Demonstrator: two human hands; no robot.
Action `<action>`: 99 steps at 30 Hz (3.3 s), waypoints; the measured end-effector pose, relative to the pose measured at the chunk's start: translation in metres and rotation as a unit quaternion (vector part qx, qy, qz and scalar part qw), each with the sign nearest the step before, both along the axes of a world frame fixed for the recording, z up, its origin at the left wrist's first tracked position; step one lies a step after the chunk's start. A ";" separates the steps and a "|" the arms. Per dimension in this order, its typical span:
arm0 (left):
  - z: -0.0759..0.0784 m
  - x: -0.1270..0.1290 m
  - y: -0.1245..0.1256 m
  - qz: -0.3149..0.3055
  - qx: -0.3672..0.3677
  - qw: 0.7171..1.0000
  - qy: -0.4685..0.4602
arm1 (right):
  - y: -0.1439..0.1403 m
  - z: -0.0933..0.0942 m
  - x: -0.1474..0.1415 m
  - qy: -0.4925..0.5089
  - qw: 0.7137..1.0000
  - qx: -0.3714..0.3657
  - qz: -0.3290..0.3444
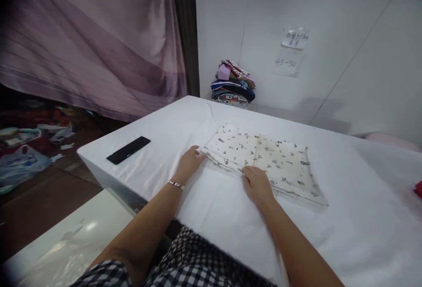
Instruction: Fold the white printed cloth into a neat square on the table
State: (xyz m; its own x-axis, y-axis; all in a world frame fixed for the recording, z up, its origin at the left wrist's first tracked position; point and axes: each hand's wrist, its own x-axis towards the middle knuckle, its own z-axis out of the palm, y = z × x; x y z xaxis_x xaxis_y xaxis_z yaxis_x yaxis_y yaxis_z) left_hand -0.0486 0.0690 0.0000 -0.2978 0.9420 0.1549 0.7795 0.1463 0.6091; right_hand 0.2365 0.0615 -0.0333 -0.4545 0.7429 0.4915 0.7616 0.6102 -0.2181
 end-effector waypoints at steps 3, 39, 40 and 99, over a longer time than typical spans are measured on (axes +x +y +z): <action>-0.002 0.001 -0.005 0.014 -0.025 0.996 -0.084 | 0.000 0.011 -0.020 -0.015 1.000 -0.001 0.006; -0.007 0.000 0.012 0.005 -0.052 0.987 -0.150 | 0.053 0.023 -0.142 -0.041 0.996 -0.069 0.034; -0.007 -0.001 0.012 0.007 -0.057 0.985 -0.161 | 0.052 0.022 -0.143 -0.043 0.996 -0.072 0.036; -0.002 0.015 0.013 0.005 0.079 0.881 -0.466 | 0.050 0.026 -0.138 0.225 0.973 0.012 0.045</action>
State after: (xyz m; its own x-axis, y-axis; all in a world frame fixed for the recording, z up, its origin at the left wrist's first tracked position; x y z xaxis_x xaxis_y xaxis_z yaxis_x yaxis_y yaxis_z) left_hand -0.0336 0.0824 -0.0022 -0.3739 0.9269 -0.0328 -0.0717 0.0064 0.9974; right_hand 0.0985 0.1117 -0.0071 -0.2523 0.6961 0.6721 0.5359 0.6789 -0.5019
